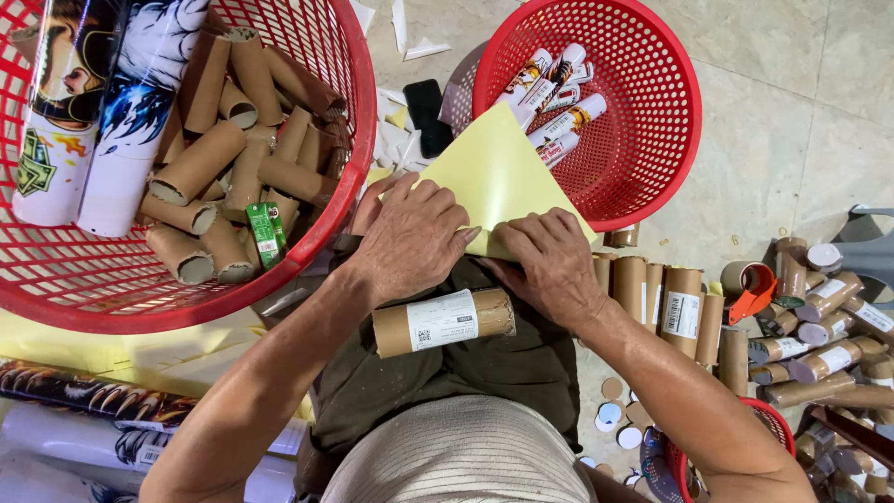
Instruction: The person rolls a yellow sheet of paper and inserts it into a cardboard tube, then peels a shipping label from a backing sheet and applies it to the exterior of the tube.
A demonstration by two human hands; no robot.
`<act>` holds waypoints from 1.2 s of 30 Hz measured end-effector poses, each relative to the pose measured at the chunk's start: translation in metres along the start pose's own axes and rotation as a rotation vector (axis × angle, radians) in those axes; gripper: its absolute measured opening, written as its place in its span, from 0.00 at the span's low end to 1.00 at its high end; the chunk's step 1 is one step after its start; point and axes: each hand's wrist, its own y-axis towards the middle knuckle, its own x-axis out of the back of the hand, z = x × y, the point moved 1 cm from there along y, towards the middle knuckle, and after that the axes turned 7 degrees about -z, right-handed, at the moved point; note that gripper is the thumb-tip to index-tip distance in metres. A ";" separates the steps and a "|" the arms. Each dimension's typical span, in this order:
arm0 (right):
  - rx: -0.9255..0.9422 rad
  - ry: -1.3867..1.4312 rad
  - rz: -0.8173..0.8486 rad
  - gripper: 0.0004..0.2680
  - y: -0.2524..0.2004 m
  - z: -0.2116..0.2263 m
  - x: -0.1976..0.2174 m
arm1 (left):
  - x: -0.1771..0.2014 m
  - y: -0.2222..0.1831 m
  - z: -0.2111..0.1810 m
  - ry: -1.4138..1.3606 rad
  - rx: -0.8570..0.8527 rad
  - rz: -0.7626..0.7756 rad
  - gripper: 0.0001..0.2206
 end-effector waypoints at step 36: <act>0.064 0.136 0.069 0.12 0.007 -0.007 0.025 | 0.077 -0.020 -0.001 0.007 0.293 -0.063 0.16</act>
